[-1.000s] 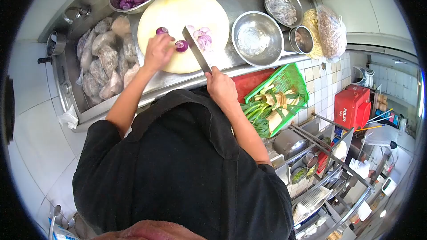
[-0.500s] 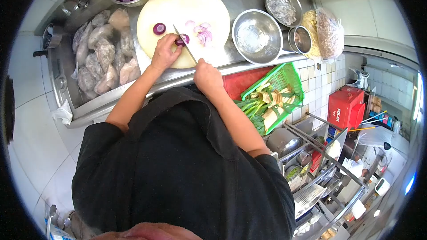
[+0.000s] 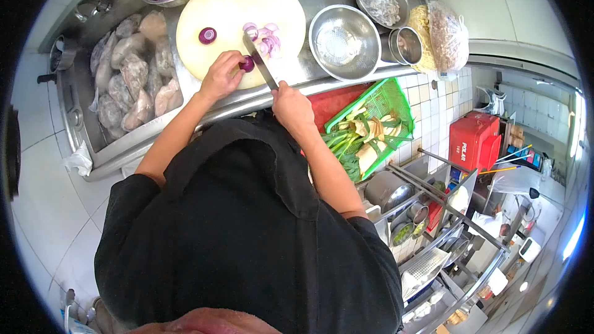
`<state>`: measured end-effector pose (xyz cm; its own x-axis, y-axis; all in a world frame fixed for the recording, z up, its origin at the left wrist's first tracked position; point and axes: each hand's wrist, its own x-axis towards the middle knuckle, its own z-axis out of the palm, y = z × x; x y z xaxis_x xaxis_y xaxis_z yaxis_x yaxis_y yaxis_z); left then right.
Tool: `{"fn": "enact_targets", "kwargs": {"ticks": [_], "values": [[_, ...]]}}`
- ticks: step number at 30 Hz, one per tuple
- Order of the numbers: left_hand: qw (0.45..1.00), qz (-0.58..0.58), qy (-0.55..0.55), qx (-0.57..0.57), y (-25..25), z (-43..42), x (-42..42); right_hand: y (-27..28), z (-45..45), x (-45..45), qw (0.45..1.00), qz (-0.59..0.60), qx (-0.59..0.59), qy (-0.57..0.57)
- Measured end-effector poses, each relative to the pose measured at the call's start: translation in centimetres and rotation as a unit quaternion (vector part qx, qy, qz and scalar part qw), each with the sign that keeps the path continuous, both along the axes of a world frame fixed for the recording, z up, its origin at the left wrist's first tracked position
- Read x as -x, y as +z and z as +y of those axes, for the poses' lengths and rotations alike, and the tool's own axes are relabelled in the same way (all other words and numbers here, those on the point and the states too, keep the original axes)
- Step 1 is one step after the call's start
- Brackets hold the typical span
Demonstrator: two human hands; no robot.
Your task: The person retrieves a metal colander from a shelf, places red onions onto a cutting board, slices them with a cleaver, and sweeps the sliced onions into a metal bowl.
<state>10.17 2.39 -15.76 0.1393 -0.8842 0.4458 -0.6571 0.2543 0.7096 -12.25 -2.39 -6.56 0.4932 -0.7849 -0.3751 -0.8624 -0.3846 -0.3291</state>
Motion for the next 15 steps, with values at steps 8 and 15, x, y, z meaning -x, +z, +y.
{"fn": "enact_targets", "kwargs": {"ticks": [8,15], "values": [[0.996,-0.038,-0.079,0.016,1.2,-1.6,-0.5,1.2,1.1,-0.2,1.0,-0.008,-0.003,0.0],[0.998,-0.039,-0.044,0.016,0.7,-1.1,-0.3,2.8,1.1,-0.7,1.0,-0.009,0.005,0.004]]}}
